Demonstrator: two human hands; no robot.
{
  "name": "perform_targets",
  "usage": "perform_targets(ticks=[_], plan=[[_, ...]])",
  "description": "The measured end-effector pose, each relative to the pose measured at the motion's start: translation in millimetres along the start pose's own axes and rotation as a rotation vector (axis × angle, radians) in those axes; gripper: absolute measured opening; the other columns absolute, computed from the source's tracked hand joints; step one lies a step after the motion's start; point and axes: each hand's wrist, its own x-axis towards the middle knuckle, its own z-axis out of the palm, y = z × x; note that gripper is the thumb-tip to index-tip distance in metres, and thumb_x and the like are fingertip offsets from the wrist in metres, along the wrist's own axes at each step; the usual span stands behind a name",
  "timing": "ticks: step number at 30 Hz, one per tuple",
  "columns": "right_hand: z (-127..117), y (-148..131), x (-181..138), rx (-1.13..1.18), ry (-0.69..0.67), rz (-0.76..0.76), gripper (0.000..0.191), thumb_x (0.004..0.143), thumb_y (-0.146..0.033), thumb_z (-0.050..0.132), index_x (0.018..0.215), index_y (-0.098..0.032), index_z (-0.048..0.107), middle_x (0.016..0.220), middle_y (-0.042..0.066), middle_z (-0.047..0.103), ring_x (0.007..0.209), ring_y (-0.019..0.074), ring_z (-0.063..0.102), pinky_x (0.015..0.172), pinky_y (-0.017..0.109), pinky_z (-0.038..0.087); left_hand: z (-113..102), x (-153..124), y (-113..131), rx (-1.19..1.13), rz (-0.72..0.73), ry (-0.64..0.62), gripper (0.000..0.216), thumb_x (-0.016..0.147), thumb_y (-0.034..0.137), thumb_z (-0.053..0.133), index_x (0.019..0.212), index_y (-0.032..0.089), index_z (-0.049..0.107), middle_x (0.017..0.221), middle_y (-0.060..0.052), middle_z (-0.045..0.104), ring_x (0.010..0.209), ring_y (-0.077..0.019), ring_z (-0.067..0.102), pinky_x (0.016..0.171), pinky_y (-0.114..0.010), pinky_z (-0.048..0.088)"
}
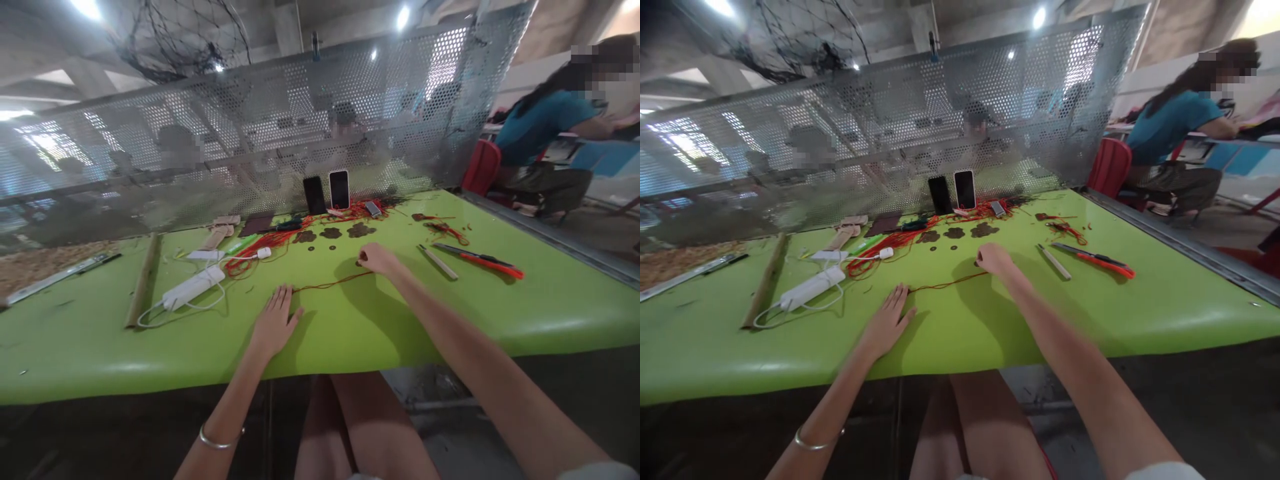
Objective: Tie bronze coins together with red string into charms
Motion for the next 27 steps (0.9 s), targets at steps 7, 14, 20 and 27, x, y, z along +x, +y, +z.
perform_targets(ticks=[7, 14, 20, 27], plan=[[1.9, -0.6, 1.9, 0.077, -0.062, 0.006, 0.018, 0.079, -0.032, 0.064, 0.083, -0.017, 0.071, 0.085, 0.01, 0.072, 0.071, 0.0187, 0.065, 0.066, 0.027, 0.049, -7.6, -3.1, 2.7, -0.075, 0.021, 0.248, 0.057, 0.094, 0.041, 0.03, 0.144, 0.015, 0.023, 0.153, -0.014, 0.019, 0.142, -0.0244, 0.007, 0.113, -0.048, 0.02], [3.2, -2.3, -3.0, 0.108, -0.074, -0.04, 0.014, 0.082, -0.027, 0.062, 0.083, -0.015, 0.07, 0.084, 0.009, 0.071, 0.072, 0.0182, 0.065, 0.066, 0.027, 0.048, -34.1, 30.7, 14.1, -0.026, 0.021, 0.263, 0.029, 0.085, 0.017, 0.044, 0.105, 0.022, 0.064, 0.11, -0.005, 0.065, 0.105, -0.022, 0.057, 0.098, -0.04, 0.042], [-2.0, -13.0, -16.4, 0.12, -0.002, -0.17, 0.022, 0.086, -0.031, 0.056, 0.095, -0.014, 0.067, 0.091, 0.01, 0.068, 0.077, 0.0174, 0.061, 0.069, 0.028, 0.047, -34.6, 44.0, 19.0, 0.047, -0.006, 0.201, 0.021, 0.082, 0.018, 0.048, 0.09, 0.02, 0.068, 0.099, -0.005, 0.068, 0.093, -0.0226, 0.06, 0.091, -0.04, 0.045], [11.5, -62.5, -29.8, 0.148, 0.003, -0.624, 0.023, 0.087, -0.031, 0.057, 0.099, -0.015, 0.069, 0.096, 0.01, 0.065, 0.086, 0.0182, 0.058, 0.076, 0.03, 0.042, -27.5, 33.6, 15.0, 0.029, -0.069, 0.155, 0.021, 0.085, 0.02, 0.047, 0.092, 0.02, 0.067, 0.095, -0.006, 0.068, 0.091, -0.0221, 0.059, 0.082, -0.036, 0.047]])
